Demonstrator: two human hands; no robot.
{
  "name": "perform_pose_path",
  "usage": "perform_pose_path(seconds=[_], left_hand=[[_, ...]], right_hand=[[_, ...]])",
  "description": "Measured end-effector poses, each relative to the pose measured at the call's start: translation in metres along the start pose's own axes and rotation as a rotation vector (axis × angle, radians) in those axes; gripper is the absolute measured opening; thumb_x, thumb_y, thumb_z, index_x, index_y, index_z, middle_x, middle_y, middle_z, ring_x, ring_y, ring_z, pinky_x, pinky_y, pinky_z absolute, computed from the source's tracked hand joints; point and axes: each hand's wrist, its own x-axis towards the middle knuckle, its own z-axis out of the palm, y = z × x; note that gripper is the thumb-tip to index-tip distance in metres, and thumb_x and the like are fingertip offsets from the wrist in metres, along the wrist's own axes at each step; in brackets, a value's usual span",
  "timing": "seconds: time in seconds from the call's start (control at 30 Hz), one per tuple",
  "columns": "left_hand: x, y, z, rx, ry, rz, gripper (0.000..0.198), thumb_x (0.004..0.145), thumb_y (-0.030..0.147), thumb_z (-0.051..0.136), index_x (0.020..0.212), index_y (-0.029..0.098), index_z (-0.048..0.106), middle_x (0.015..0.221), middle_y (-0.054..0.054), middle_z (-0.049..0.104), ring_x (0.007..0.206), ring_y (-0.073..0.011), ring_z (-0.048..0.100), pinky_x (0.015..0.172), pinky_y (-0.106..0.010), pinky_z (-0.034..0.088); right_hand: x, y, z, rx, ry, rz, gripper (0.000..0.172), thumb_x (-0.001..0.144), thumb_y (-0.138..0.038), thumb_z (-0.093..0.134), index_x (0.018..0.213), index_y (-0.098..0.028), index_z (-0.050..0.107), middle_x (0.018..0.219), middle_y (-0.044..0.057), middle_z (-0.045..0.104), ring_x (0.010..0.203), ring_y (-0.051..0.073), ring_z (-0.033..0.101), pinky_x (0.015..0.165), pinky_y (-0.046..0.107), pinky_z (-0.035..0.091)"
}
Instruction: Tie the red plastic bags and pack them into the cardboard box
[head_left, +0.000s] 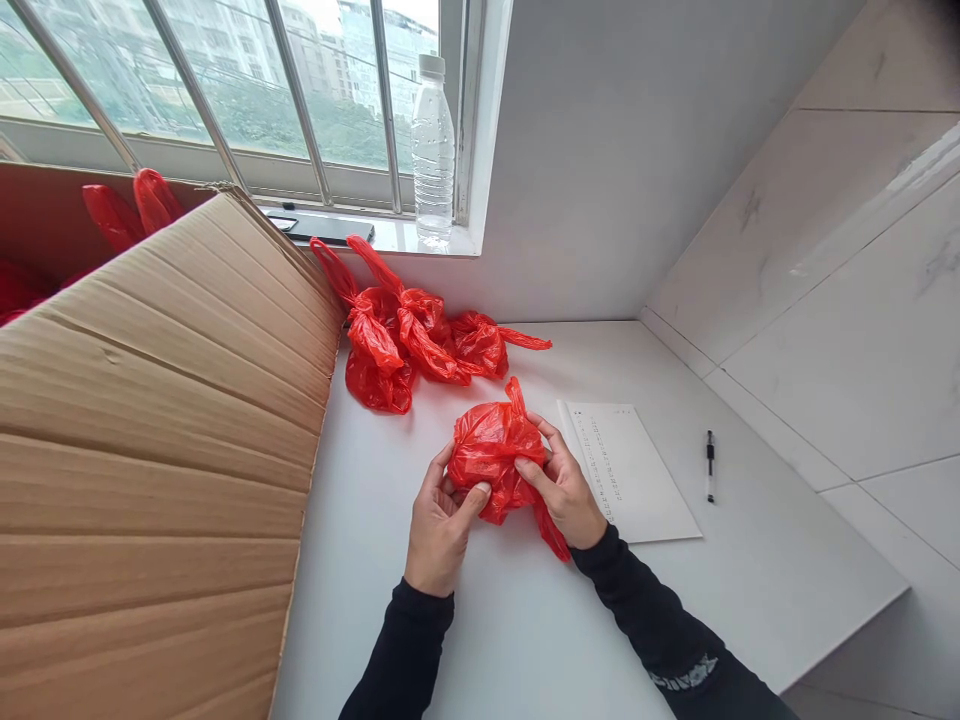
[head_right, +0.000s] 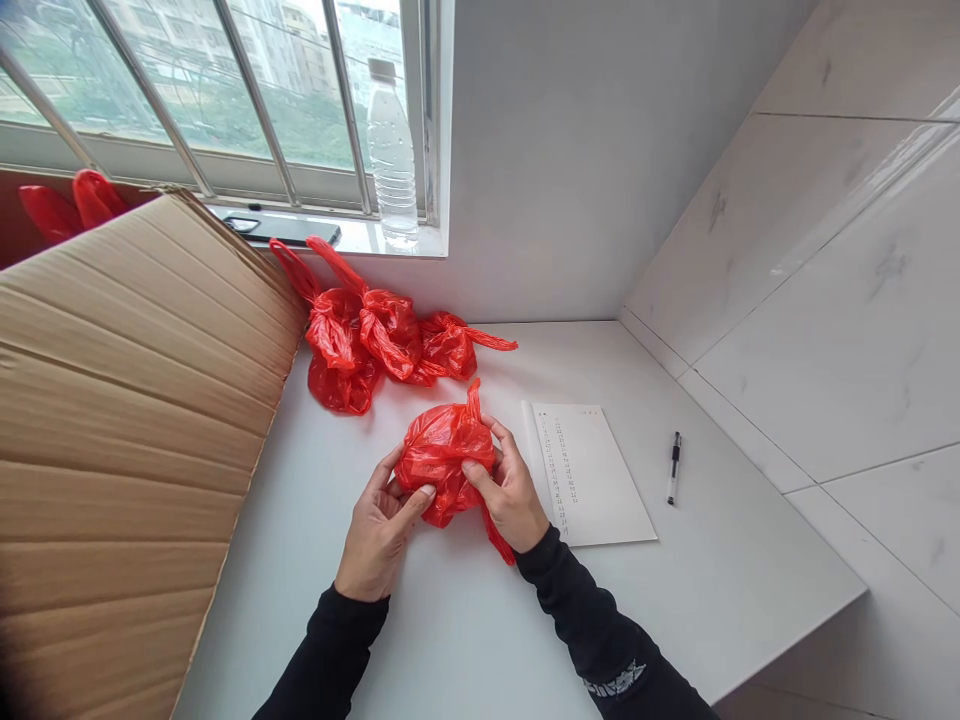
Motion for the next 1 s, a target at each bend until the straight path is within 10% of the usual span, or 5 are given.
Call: perform_pose_path(seconds=[1.0], left_hand=[[-0.0015, 0.0043, 0.0023, 0.026, -0.014, 0.031, 0.067, 0.070, 0.027, 0.078, 0.130, 0.019, 0.049, 0.116, -0.011, 0.068, 0.105, -0.0255, 0.065, 0.088, -0.036, 0.054]], right_hand=[[-0.0010, -0.0004, 0.0019, 0.107, -0.063, 0.017, 0.070, 0.082, -0.033, 0.069, 0.141, -0.031, 0.030, 0.108, 0.004, 0.068, 0.096, 0.023, 0.067, 0.089, 0.043, 0.053]])
